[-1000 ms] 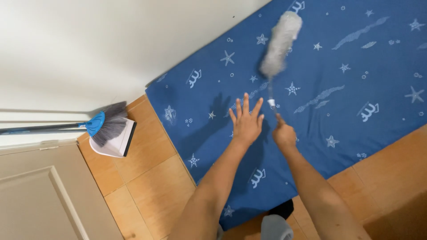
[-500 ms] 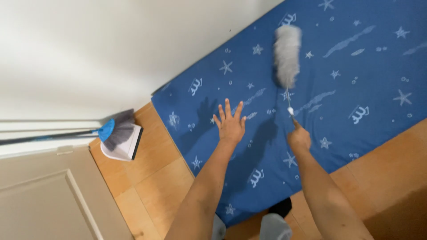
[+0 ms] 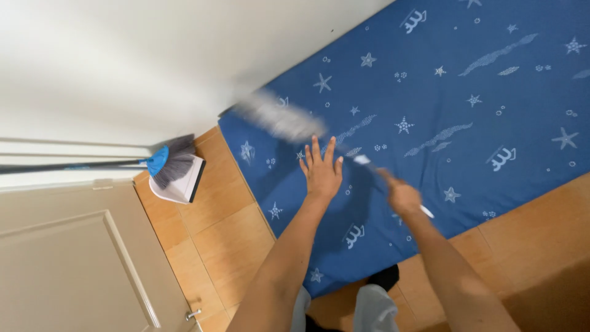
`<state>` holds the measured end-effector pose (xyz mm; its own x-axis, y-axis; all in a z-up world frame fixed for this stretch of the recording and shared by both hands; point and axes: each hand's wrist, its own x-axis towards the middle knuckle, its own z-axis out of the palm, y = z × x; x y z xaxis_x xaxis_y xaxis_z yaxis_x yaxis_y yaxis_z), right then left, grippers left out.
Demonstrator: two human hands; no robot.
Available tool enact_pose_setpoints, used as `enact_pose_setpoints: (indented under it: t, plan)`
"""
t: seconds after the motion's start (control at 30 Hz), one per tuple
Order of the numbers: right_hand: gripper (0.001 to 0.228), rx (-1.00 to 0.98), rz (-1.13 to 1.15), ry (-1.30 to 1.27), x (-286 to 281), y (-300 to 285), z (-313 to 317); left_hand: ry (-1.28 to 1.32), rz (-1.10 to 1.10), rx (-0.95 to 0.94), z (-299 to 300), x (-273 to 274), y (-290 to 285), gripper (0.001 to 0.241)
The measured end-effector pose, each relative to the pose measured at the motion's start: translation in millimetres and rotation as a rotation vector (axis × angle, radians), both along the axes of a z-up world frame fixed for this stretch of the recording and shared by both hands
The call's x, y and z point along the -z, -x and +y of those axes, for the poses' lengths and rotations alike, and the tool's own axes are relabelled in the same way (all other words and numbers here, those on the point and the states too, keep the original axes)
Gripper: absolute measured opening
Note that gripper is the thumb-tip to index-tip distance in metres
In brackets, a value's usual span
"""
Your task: The person folds a patterned cloth and a blue shirt on a blue mat, placing them on a nearby bed. Then, the person uses a feather duster to clean the mat and the metal frame of the bed.
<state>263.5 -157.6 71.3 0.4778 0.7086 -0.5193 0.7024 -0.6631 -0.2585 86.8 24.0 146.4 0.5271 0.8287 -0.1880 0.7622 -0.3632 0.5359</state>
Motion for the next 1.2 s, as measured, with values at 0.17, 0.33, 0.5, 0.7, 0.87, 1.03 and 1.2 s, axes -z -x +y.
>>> enact_pose_setpoints:
  t: [0.17, 0.33, 0.5, 0.7, 0.87, 1.03, 1.2]
  plan:
    - [0.055, 0.596, -0.083, 0.0, 30.2, -41.1, -48.8, 0.024, -0.035, 0.01, -12.3, -10.0, -11.6, 0.06]
    - [0.066, 0.222, 0.038, 0.256, 65.0, 8.9, -50.0, 0.031, -0.063, 0.039, -36.6, 11.3, -14.6, 0.061]
    - [0.056, -0.07, 0.205, 0.214, -25.1, 30.3, -29.4, 0.099, 0.052, 0.063, -57.3, 17.7, -17.5, 0.064]
    - [0.045, -0.039, -0.022, -0.296, -44.7, -7.6, -71.0, 0.095, 0.12, 0.208, -73.7, 13.4, -51.8, 0.055]
    - [0.038, 0.05, -0.139, -0.344, -110.9, -32.9, -98.5, 0.177, 0.299, 0.319, -95.7, -40.6, -92.6, 0.072]
    - [0.035, 0.156, -0.225, -0.383, -134.5, -57.6, -121.0, 0.205, 0.22, 0.245, -134.5, -69.6, -150.0, 0.081]
    - [0.034, 0.174, -0.235, -0.328, -172.7, -71.0, -144.1, 0.136, 0.196, 0.386, -165.7, -139.9, -195.5, 0.073]
